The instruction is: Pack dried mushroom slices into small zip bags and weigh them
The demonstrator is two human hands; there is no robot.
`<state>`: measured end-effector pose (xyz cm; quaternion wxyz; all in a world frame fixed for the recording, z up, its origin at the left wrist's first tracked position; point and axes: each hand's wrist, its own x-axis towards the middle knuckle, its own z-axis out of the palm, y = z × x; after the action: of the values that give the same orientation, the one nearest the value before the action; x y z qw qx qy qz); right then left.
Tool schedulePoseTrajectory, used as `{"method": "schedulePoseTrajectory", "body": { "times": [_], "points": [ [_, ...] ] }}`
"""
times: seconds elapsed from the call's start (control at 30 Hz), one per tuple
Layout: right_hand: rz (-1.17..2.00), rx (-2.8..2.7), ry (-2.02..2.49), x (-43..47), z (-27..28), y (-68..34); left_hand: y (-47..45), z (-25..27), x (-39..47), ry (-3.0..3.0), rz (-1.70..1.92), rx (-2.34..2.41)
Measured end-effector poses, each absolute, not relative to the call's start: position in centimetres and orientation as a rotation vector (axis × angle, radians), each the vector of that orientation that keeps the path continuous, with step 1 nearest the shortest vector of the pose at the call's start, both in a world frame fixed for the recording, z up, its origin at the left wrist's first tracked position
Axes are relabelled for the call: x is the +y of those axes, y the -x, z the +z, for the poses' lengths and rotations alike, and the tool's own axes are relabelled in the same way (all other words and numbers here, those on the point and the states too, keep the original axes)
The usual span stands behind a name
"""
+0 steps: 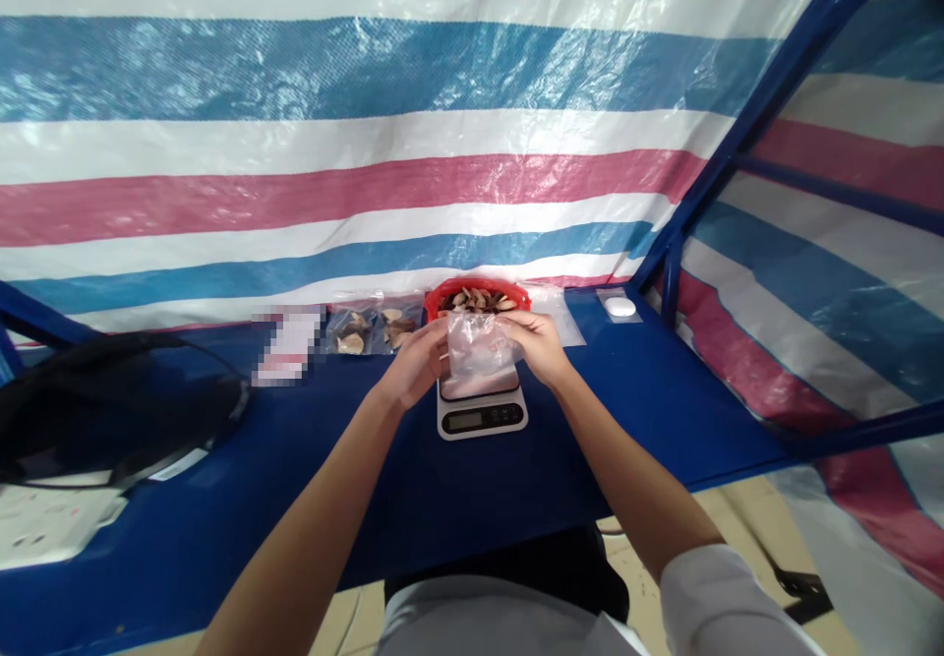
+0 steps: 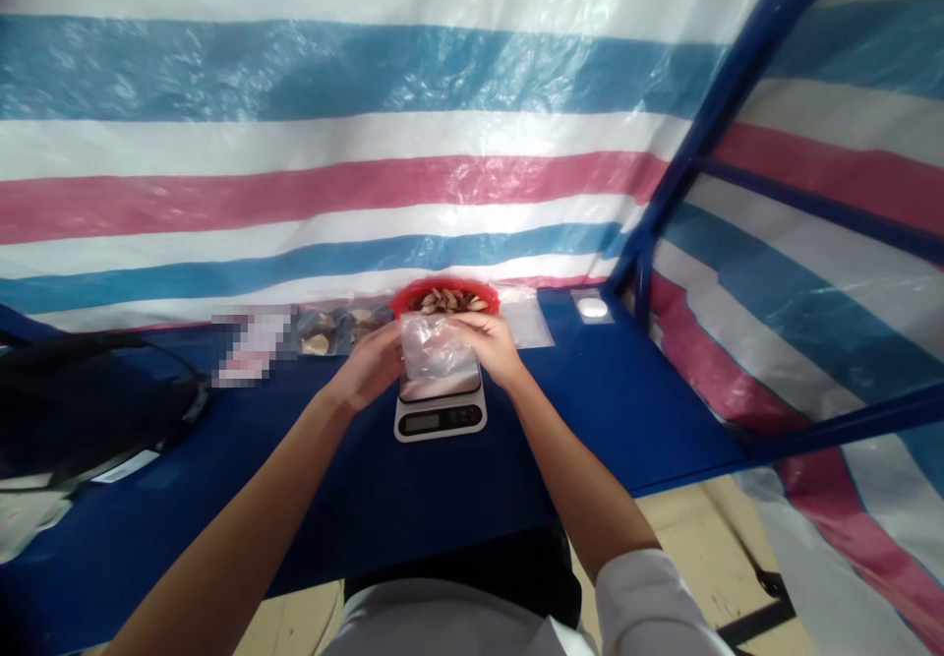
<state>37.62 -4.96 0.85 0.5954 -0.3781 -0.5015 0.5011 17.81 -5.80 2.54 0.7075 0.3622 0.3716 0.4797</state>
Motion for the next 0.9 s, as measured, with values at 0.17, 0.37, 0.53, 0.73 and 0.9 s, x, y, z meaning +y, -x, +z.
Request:
{"method": "schedulePoseTrajectory", "body": {
  "times": [0.17,0.37,0.53,0.73,0.9],
  "points": [
    [1.181,-1.079,0.940,-4.7,-0.8,-37.8,-16.6,2.3,-5.7,-0.850,1.103,0.824],
    [1.365,-1.075,0.911,-4.4,-0.6,-38.4,-15.7,2.6,-4.3,-1.143,1.287,1.029],
    [1.443,-1.241,0.923,-3.3,2.1,-38.3,-15.2,4.7,-3.4,-1.577,1.306,1.171],
    [1.249,-1.568,0.906,-1.4,4.6,-37.1,-15.6,6.1,-2.5,-1.734,1.242,1.173],
    [1.221,-1.604,0.903,-0.2,3.7,-37.2,-15.2,4.7,-1.5,-1.605,1.275,1.172]
  ]
}}
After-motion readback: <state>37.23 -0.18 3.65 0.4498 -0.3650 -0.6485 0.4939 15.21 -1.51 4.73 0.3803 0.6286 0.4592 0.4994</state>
